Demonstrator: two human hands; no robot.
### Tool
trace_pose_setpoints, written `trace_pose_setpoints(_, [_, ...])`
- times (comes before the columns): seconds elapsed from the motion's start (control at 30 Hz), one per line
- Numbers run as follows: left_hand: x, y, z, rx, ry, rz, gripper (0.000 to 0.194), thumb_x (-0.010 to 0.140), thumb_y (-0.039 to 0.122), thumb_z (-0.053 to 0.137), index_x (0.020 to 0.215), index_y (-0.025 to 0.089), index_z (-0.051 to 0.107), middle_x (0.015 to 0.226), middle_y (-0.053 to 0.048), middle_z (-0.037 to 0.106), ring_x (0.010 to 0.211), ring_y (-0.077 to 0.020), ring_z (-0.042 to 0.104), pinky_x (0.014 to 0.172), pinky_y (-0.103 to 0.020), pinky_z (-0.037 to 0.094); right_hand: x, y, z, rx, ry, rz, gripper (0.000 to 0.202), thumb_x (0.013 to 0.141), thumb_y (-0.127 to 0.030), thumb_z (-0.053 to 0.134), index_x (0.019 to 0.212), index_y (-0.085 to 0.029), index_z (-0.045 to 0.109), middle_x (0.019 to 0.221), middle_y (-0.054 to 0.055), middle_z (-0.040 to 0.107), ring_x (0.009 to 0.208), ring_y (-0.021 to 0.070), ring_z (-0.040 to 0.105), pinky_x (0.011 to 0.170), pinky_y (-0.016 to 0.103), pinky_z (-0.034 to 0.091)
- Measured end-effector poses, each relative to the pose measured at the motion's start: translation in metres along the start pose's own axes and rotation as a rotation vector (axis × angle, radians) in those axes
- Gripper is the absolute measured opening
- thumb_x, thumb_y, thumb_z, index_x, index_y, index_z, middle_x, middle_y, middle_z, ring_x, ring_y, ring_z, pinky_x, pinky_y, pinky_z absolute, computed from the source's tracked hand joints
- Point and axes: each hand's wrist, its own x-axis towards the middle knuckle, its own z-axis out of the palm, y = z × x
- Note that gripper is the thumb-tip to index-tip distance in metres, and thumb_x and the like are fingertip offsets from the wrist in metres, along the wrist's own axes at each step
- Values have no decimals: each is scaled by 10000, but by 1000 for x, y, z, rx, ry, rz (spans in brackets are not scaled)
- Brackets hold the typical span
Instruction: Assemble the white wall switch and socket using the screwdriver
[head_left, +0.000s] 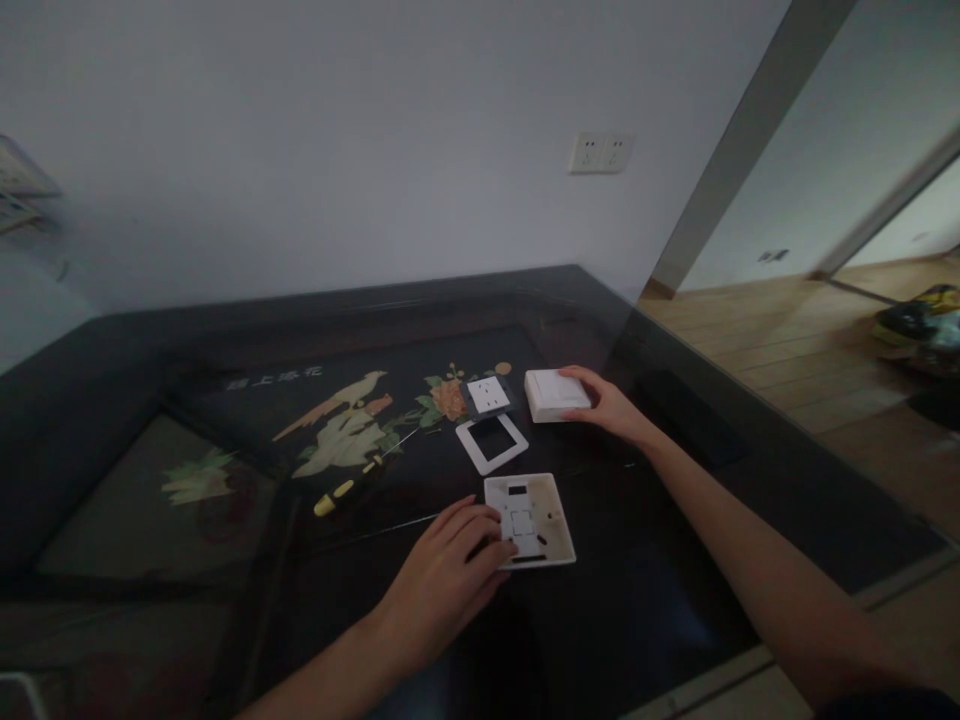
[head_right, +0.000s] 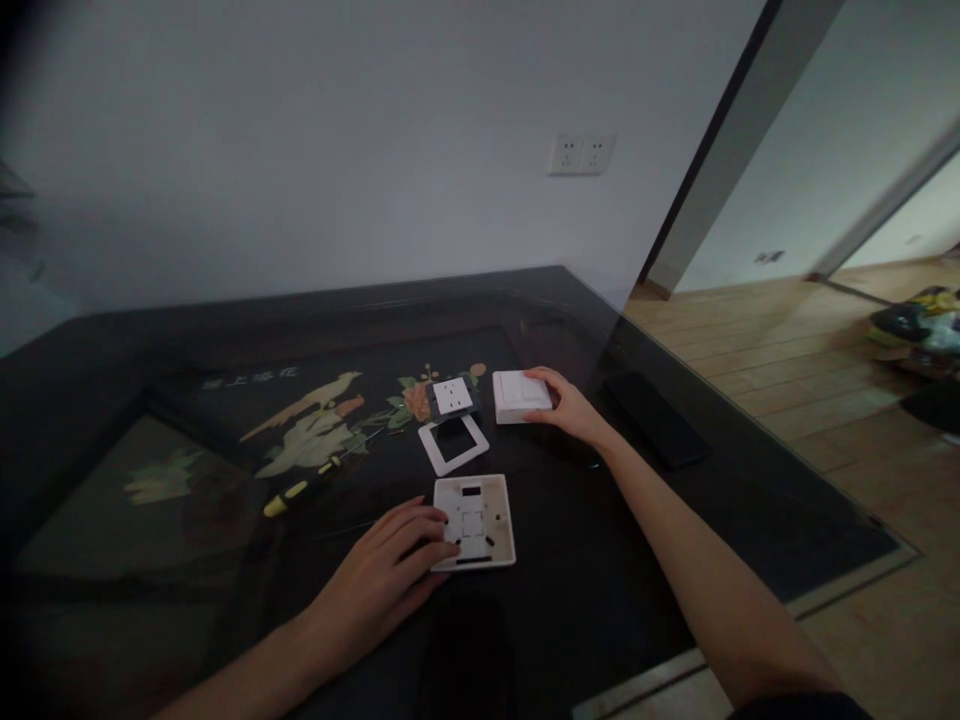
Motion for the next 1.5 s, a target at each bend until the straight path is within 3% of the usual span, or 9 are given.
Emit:
trace_pose_setpoints(0.13, [-28, -9, -12, 31, 56, -19, 166, 940, 160, 536, 1063, 215, 632, 989, -62, 697, 1037, -234, 660, 978, -435, 570, 0, 2, -2, 23, -42, 16, 518, 842, -350, 718, 1307, -195, 553, 1476, 119, 461, 1329, 311, 472, 1086, 561, 387])
trace_pose_setpoints(0.23, [-45, -17, -16, 6, 81, -63, 177, 936, 175, 558, 1084, 231, 637, 1012, -55, 698, 1065, -230, 647, 1007, -430, 553, 1, 2, -4, 41, -64, 59, 732, 684, -351, 838, 1341, -210, 545, 1569, 139, 353, 1442, 304, 345, 1188, 499, 246])
trace_pose_setpoints(0.37, [-59, -30, -21, -48, 86, -102, 282, 932, 211, 578, 1208, 263, 605, 1131, -57, 677, 1158, -237, 604, 1097, -477, 469, 2, 1, -5, 70, -72, 127, 832, 640, -347, 848, 1391, -211, 515, 1623, 146, 249, 1485, 293, 264, 1214, 468, 175])
trace_pose_setpoints(0.47, [-63, -35, -24, -65, 125, -147, 338, 943, 181, 542, 1267, 271, 575, 1203, -62, 642, 1211, -232, 567, 1102, -444, 463, 1, 0, -4, 105, -59, 171, 887, 627, -362, 851, 1424, -241, 482, 1622, 117, 266, 1465, 297, 313, 1208, 458, 225])
trace_pose_setpoints(0.6, [-66, -33, -25, -90, 147, -235, 354, 948, 165, 520, 1283, 274, 556, 1279, -71, 575, 1238, -217, 536, 1061, -361, 496, -1, 0, 4, 132, 34, 219, 686, 841, -448, 662, 1462, -284, 421, 1540, 87, 434, 1390, 275, 443, 1170, 477, 328])
trace_pose_setpoints(0.7, [-65, -30, -21, -118, 154, -318, 350, 955, 187, 511, 1288, 287, 548, 1322, -73, 534, 1233, -214, 541, 1034, -342, 516, -2, 0, 11, 118, 105, 237, 544, 923, -421, 586, 1425, -258, 458, 1480, 108, 493, 1335, 286, 489, 1136, 537, 350])
trace_pose_setpoints(1.0, [-65, -31, -15, -177, 144, -422, 343, 956, 220, 514, 1281, 324, 550, 1347, -57, 527, 1241, -232, 553, 1034, -385, 519, 3, 4, 14, 84, 160, 229, 363, 943, -350, 591, 1275, -204, 568, 1360, 102, 554, 1173, 255, 579, 977, 500, 493])
trace_pose_setpoints(1.5, [-64, -30, -11, -214, 125, -476, 352, 961, 241, 507, 1297, 344, 519, 1366, -65, 501, 1259, -256, 541, 1047, -448, 512, 3, 5, 12, 102, 154, 231, 353, 945, -351, 587, 1266, -205, 574, 1347, 101, 563, 1156, 248, 588, 966, 490, 501])
